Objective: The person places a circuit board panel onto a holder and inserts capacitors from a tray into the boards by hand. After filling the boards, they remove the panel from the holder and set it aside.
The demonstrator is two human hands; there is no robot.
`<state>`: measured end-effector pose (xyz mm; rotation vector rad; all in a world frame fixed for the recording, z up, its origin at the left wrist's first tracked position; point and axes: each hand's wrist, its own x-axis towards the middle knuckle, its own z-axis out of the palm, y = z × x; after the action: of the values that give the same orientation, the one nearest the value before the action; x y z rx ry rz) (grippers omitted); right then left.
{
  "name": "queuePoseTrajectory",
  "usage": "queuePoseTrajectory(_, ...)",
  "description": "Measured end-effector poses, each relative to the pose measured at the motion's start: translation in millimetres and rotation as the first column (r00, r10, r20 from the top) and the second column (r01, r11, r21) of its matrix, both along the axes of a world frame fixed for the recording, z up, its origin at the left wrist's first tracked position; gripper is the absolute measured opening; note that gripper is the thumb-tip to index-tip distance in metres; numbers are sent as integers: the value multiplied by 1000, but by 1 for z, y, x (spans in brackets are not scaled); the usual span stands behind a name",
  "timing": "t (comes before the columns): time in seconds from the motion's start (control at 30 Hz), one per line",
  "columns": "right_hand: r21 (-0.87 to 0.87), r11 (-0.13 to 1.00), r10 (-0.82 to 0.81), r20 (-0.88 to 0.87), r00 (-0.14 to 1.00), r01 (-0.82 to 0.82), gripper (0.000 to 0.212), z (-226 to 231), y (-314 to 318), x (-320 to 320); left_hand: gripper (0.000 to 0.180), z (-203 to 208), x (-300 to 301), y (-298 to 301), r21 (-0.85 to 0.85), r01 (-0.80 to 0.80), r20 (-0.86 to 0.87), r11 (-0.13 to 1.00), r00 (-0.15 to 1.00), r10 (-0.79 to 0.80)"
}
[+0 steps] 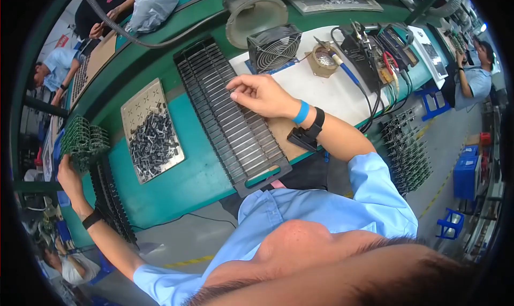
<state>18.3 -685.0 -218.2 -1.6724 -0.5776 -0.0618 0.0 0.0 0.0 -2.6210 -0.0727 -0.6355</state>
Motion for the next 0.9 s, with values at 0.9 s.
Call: queuePoseTrajectory(0.9, -116, 990, 32, -331, 943, -74, 58, 21, -72, -45, 50, -204, -44, -438, -788, -227, 72, -573, 889, -451)
